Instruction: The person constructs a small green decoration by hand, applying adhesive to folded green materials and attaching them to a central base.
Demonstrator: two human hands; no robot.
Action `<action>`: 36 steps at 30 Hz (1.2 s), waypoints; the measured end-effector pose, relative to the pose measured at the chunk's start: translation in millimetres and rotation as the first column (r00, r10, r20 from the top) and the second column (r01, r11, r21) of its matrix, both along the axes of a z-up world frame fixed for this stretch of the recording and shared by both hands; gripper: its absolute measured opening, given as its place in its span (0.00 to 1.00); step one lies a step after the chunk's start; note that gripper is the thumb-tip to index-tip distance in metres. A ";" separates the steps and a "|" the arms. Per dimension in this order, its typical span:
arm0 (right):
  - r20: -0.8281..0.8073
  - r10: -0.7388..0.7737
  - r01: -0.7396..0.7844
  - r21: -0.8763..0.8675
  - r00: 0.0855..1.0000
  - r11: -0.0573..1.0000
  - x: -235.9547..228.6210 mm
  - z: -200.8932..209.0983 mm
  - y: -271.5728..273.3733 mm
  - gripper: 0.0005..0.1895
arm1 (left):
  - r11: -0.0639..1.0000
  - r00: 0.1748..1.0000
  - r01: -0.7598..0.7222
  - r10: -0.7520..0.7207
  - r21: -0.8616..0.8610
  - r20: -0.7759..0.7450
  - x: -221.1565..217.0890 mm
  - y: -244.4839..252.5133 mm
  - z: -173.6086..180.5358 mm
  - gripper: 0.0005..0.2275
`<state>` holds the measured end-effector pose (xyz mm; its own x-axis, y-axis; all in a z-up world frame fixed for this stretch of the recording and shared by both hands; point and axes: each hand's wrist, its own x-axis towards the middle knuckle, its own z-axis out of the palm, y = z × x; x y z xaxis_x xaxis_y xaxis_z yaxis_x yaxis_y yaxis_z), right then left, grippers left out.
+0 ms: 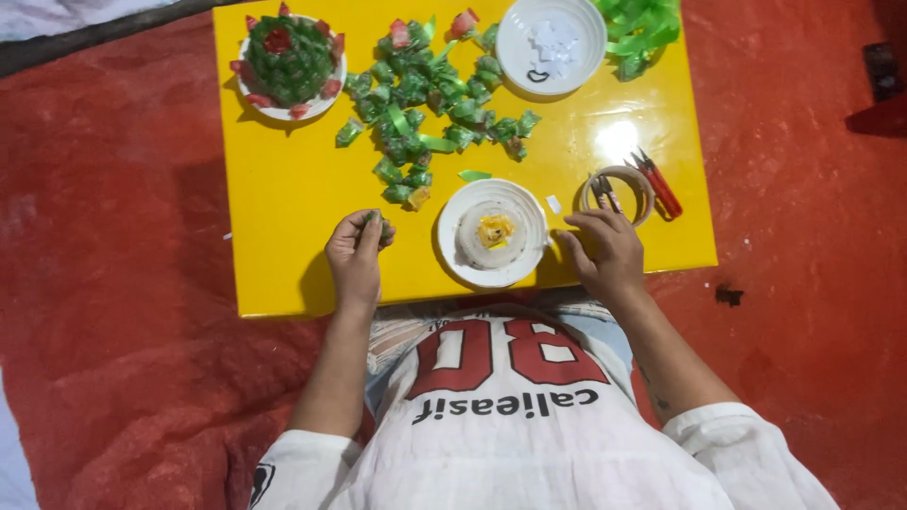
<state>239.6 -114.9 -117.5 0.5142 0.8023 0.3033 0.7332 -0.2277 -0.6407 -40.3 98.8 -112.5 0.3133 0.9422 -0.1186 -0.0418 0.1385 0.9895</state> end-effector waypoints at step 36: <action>-0.032 -0.408 0.405 0.216 0.912 0.889 74.5 -30.1 -60.4 0.05 | 0.993 0.994 -0.055 0.064 -0.102 0.085 -23.6 -2.2 -25.5 0.05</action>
